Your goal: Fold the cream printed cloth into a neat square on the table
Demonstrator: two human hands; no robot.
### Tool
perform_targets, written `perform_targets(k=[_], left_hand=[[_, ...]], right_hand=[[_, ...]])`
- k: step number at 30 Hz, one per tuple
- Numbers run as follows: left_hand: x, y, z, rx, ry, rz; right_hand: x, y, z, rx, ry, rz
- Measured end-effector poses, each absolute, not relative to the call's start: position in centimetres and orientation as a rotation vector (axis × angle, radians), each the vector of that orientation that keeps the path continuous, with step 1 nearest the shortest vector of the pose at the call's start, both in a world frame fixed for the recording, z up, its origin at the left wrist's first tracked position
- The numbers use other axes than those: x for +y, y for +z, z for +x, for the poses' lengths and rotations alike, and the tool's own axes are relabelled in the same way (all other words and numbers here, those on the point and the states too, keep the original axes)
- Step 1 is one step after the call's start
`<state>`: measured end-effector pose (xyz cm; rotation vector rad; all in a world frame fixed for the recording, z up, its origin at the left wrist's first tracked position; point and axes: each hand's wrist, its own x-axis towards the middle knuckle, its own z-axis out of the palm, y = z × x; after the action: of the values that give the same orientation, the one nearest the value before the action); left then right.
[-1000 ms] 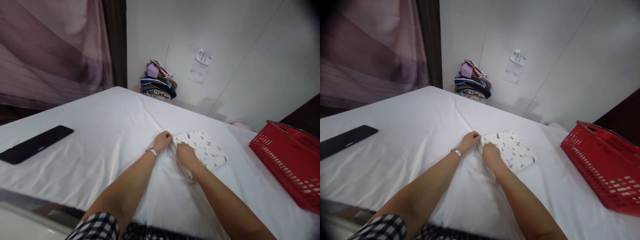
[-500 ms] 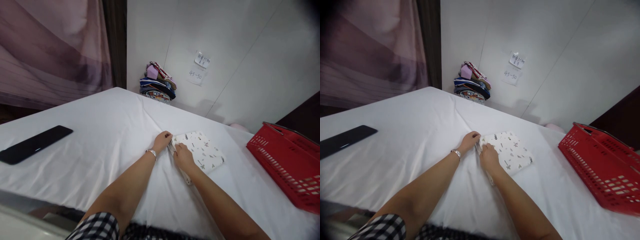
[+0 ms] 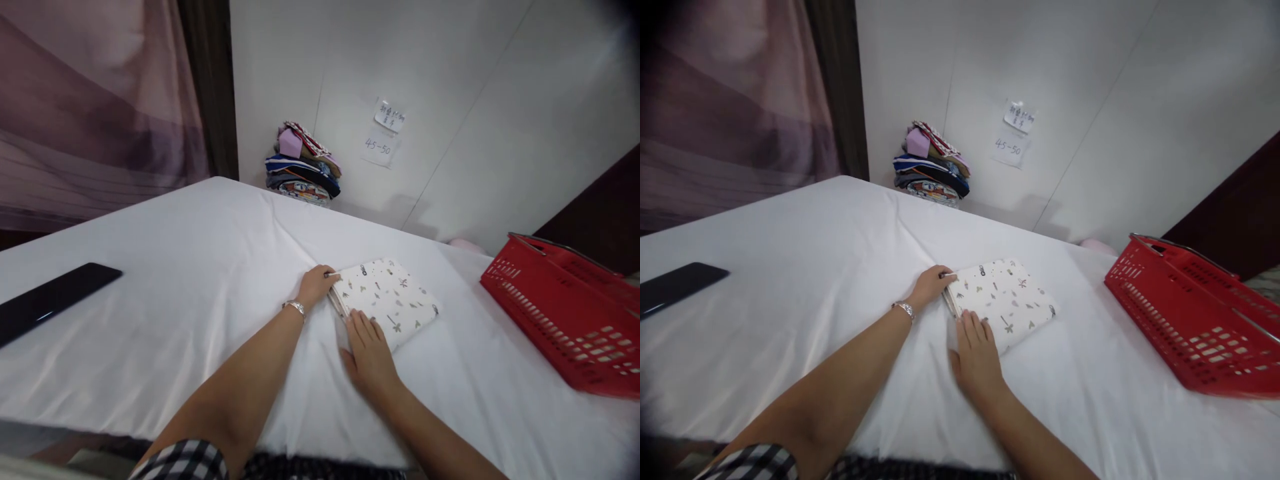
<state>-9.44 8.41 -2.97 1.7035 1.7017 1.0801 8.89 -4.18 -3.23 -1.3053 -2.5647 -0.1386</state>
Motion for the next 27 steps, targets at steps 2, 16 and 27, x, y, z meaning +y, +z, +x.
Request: perform_targets(k=[2,16,27], left_hand=[[8.5,-3.1,-9.5,1.702,1.087,1.706],[3.7,-0.6,-5.7,1.303,0.961,2.442],[4.1,-1.1,-5.6,1.327,0.946,2.314]], right_hand=[[-4.9,-3.5,9.2,-2.551,-0.146,-1.254],[-4.8,-2.5,9.3,-2.554,0.002,-1.214],[-1.9,0.0,16.4,-2.179,0.284,-1.176]])
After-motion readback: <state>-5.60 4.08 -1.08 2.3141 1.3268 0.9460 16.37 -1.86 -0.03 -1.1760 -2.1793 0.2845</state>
